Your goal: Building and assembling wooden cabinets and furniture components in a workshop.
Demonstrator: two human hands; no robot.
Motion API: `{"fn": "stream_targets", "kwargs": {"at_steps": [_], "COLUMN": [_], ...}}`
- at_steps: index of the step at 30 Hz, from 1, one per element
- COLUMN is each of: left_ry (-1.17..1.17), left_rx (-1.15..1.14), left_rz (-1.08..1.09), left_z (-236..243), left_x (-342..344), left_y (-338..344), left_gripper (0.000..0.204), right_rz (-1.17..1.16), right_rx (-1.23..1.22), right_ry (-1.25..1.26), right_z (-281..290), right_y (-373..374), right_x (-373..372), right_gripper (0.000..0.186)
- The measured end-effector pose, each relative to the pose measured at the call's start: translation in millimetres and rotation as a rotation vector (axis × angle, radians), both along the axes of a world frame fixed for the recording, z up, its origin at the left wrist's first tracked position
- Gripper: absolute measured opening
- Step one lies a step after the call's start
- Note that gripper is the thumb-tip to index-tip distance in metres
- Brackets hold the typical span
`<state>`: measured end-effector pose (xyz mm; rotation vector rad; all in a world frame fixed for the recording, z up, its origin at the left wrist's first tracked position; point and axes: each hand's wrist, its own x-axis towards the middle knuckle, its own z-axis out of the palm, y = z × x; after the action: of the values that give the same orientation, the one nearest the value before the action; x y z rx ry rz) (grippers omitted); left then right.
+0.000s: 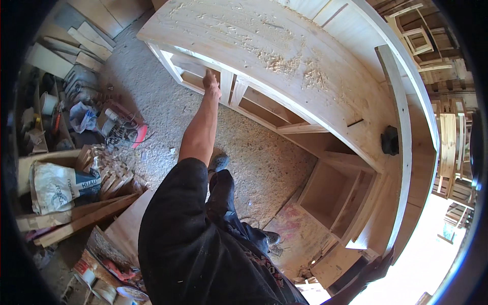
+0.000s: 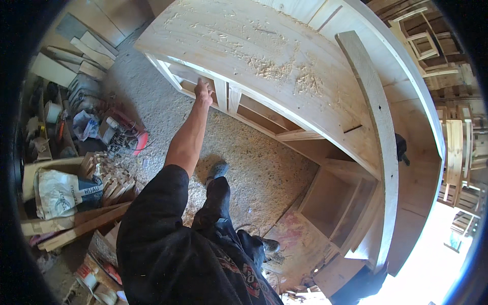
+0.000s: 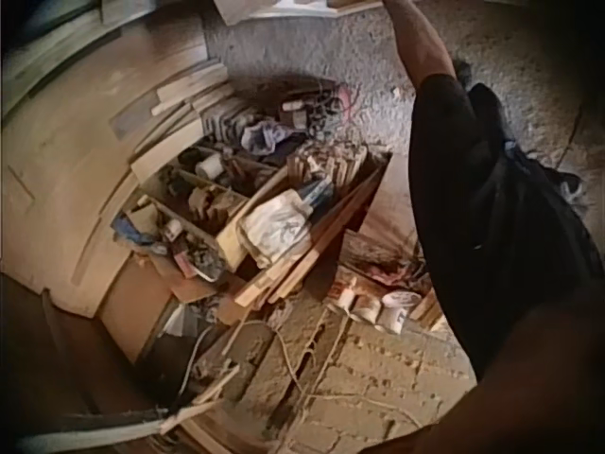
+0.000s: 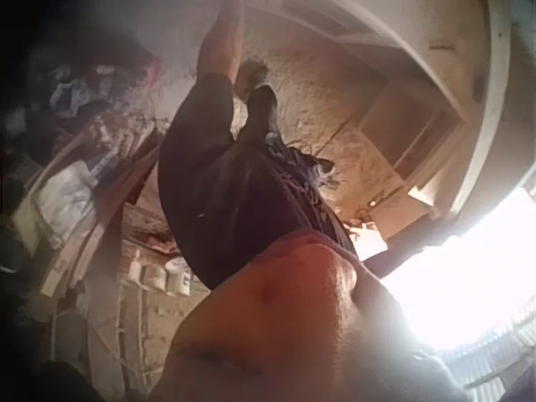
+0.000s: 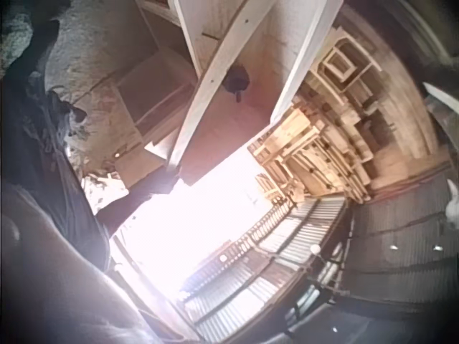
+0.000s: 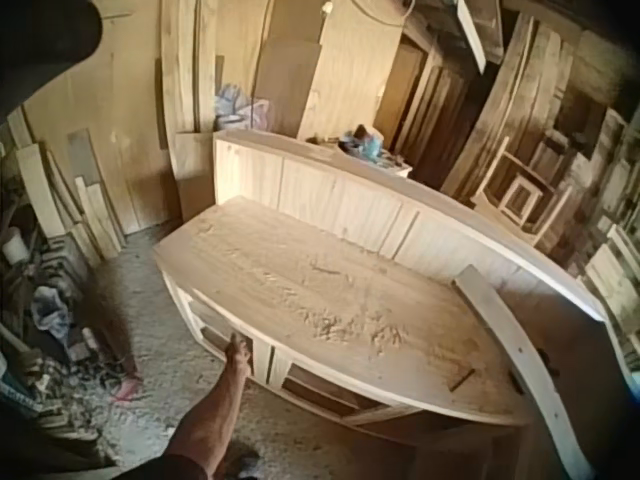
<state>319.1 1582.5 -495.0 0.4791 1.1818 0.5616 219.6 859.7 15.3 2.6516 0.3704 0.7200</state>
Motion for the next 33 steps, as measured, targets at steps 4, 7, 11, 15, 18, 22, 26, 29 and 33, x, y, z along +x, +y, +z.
{"fn": "stream_targets", "kwargs": {"at_steps": [4,7,11,15,18,22,26,29,33], "left_ry": [-0.182,-0.402,-0.232,-0.204,0.300,-0.279,-0.355,-0.229,-0.178], "left_rx": [-0.002,-0.057,0.151,0.355,0.607,0.068,0.003,0.014,-0.066], "left_rz": [0.018,0.071,0.129,0.134,-0.192,0.074,-0.014,-0.072,-0.118], "left_z": [-4.2,-17.1,-57.1,-79.8,-36.5,83.8,178.3,225.8,289.8], "left_x": [11.0,9.8,-6.5,-59.8,-114.9,-176.8,-182.9,-175.2,-172.1], "left_y": [29.9,39.5,29.1,17.6,9.1,-30.7,-108.4,-173.3,-261.0], "left_gripper": [0.113,0.131,0.105,0.043,0.050,0.057,0.051,0.052,0.048], "right_rz": [-0.212,-0.465,-0.615,-0.565,0.152,0.145,0.188,0.142,0.332], "right_rx": [-0.034,0.117,0.194,0.267,0.178,0.377,0.395,0.525,0.657], "right_ry": [0.040,0.051,-0.008,0.000,-0.011,-0.002,0.004,0.222,0.291], "right_z": [-0.2,6.1,-2.8,-16.4,-9.4,-3.8,-9.4,-23.0,-53.7], "right_y": [37.2,56.9,71.9,59.4,34.4,0.3,-19.3,-30.5,-57.7], "right_x": [-0.9,0.9,2.8,-2.9,-17.5,-17.2,-15.9,-27.2,-47.2], "right_gripper": [0.054,0.050,0.045,0.044,0.040,0.041,0.045,0.046,0.048]}}
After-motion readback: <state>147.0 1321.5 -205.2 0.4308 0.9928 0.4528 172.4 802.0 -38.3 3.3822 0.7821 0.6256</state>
